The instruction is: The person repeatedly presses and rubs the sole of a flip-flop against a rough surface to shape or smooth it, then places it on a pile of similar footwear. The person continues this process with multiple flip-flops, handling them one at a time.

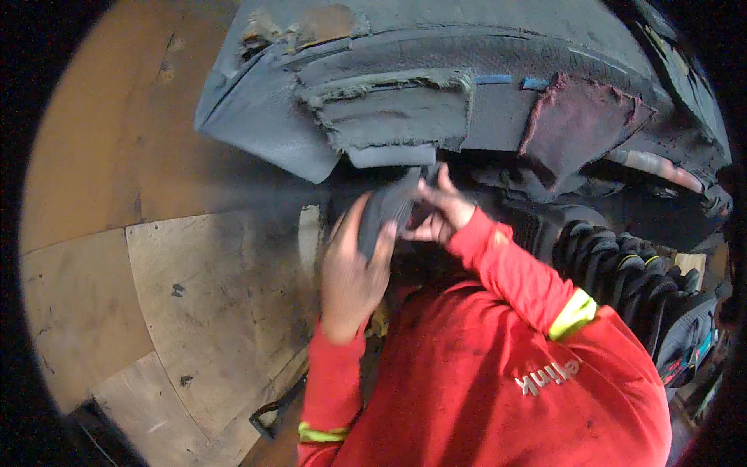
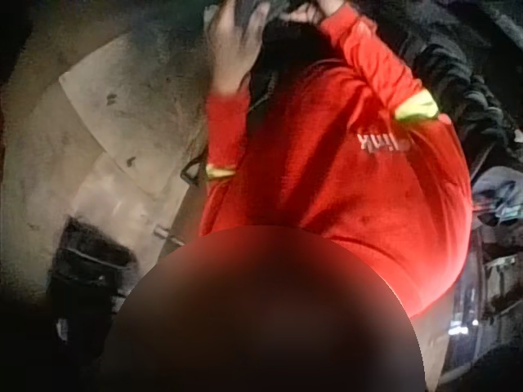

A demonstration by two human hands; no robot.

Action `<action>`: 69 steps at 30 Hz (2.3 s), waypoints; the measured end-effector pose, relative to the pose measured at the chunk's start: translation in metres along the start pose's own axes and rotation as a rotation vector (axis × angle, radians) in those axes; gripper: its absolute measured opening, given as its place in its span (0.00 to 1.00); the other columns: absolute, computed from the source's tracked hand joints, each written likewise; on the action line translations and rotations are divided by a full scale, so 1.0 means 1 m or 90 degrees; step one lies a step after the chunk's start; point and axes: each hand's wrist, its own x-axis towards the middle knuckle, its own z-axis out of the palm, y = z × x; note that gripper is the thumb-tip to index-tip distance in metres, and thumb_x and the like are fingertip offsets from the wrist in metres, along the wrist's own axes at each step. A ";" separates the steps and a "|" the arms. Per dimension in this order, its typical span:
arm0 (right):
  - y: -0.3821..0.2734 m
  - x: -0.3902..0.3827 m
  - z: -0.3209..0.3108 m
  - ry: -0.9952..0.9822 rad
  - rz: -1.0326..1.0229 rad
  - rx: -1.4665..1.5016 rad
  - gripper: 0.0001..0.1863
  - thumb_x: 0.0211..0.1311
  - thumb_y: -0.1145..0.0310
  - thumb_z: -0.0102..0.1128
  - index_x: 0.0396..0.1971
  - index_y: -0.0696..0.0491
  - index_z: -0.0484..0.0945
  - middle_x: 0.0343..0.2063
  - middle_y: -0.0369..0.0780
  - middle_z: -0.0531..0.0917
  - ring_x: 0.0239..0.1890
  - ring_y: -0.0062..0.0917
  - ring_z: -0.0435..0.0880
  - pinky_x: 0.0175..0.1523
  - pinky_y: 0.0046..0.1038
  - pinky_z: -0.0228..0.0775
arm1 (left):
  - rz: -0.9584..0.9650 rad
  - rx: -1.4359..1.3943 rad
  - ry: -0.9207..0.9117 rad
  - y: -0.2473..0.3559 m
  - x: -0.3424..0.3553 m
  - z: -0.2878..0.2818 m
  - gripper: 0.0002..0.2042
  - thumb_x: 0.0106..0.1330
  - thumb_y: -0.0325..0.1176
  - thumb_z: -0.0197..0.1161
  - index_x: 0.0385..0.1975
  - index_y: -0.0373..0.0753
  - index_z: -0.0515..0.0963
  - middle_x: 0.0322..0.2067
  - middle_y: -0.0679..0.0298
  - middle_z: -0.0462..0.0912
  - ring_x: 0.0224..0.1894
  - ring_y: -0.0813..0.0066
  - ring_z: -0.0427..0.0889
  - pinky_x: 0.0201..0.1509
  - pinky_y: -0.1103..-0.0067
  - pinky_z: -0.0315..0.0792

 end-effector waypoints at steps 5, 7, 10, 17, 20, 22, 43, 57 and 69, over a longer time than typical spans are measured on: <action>0.003 0.010 -0.012 -0.102 0.013 0.004 0.30 0.67 0.64 0.64 0.64 0.39 0.60 0.55 0.43 0.75 0.54 0.48 0.78 0.53 0.61 0.75 | 0.087 -0.011 0.081 -0.009 -0.016 0.000 0.21 0.70 0.34 0.58 0.59 0.31 0.70 0.47 0.43 0.80 0.49 0.44 0.80 0.53 0.64 0.73; 0.014 -0.005 -0.007 -0.119 -0.025 -0.013 0.35 0.67 0.67 0.64 0.67 0.32 0.56 0.52 0.41 0.76 0.51 0.44 0.80 0.50 0.58 0.78 | 0.038 -0.052 0.083 -0.012 -0.049 -0.008 0.21 0.69 0.33 0.58 0.60 0.31 0.70 0.47 0.43 0.80 0.48 0.46 0.81 0.53 0.65 0.73; 0.020 -0.022 0.005 -0.182 -0.043 -0.018 0.46 0.66 0.72 0.63 0.72 0.20 0.45 0.49 0.39 0.76 0.47 0.39 0.81 0.47 0.52 0.81 | 0.010 -0.042 0.092 -0.017 -0.088 -0.016 0.22 0.69 0.30 0.59 0.61 0.30 0.69 0.48 0.44 0.81 0.50 0.53 0.82 0.55 0.68 0.73; 0.026 -0.032 0.003 -0.154 -0.132 -0.312 0.61 0.60 0.76 0.69 0.74 0.26 0.28 0.62 0.43 0.71 0.62 0.39 0.73 0.55 0.35 0.77 | -0.099 -0.240 0.124 -0.077 -0.151 0.021 0.21 0.68 0.27 0.60 0.60 0.30 0.70 0.53 0.50 0.80 0.54 0.61 0.80 0.58 0.71 0.72; 0.038 -0.024 -0.010 -0.081 -0.439 -0.718 0.64 0.50 0.77 0.76 0.76 0.39 0.35 0.61 0.45 0.72 0.60 0.31 0.73 0.61 0.27 0.68 | -0.214 -0.332 0.020 -0.119 -0.152 0.047 0.25 0.65 0.32 0.66 0.60 0.29 0.69 0.55 0.53 0.78 0.56 0.66 0.77 0.60 0.73 0.70; 0.043 -0.016 -0.016 -0.094 -0.577 -0.878 0.63 0.46 0.77 0.78 0.76 0.48 0.40 0.60 0.45 0.73 0.61 0.29 0.71 0.67 0.27 0.60 | -0.287 -0.312 -0.111 -0.139 -0.126 0.052 0.34 0.61 0.40 0.71 0.63 0.30 0.65 0.59 0.53 0.73 0.60 0.66 0.73 0.63 0.72 0.68; -0.020 0.012 -0.006 -0.121 -0.100 -0.210 0.32 0.56 0.72 0.73 0.59 0.51 0.68 0.43 0.36 0.81 0.37 0.19 0.82 0.36 0.24 0.77 | -0.014 -0.421 -0.175 -0.076 0.082 0.074 0.24 0.63 0.35 0.60 0.58 0.35 0.68 0.40 0.68 0.73 0.43 0.79 0.72 0.50 0.77 0.71; 0.034 -0.004 -0.020 -0.121 -0.654 -1.048 0.52 0.34 0.62 0.80 0.68 0.48 0.67 0.72 0.62 0.44 0.70 0.53 0.63 0.67 0.38 0.66 | -0.037 -0.646 0.005 -0.085 0.024 0.073 0.25 0.68 0.38 0.67 0.61 0.34 0.71 0.51 0.63 0.82 0.52 0.77 0.78 0.59 0.80 0.70; 0.015 -0.015 0.016 -0.209 -0.210 -0.555 0.63 0.45 0.81 0.76 0.76 0.50 0.39 0.52 0.34 0.76 0.49 0.18 0.75 0.57 0.22 0.70 | -0.013 -0.244 -0.054 -0.065 0.041 0.035 0.23 0.64 0.30 0.60 0.60 0.31 0.72 0.42 0.54 0.85 0.42 0.77 0.81 0.47 0.78 0.75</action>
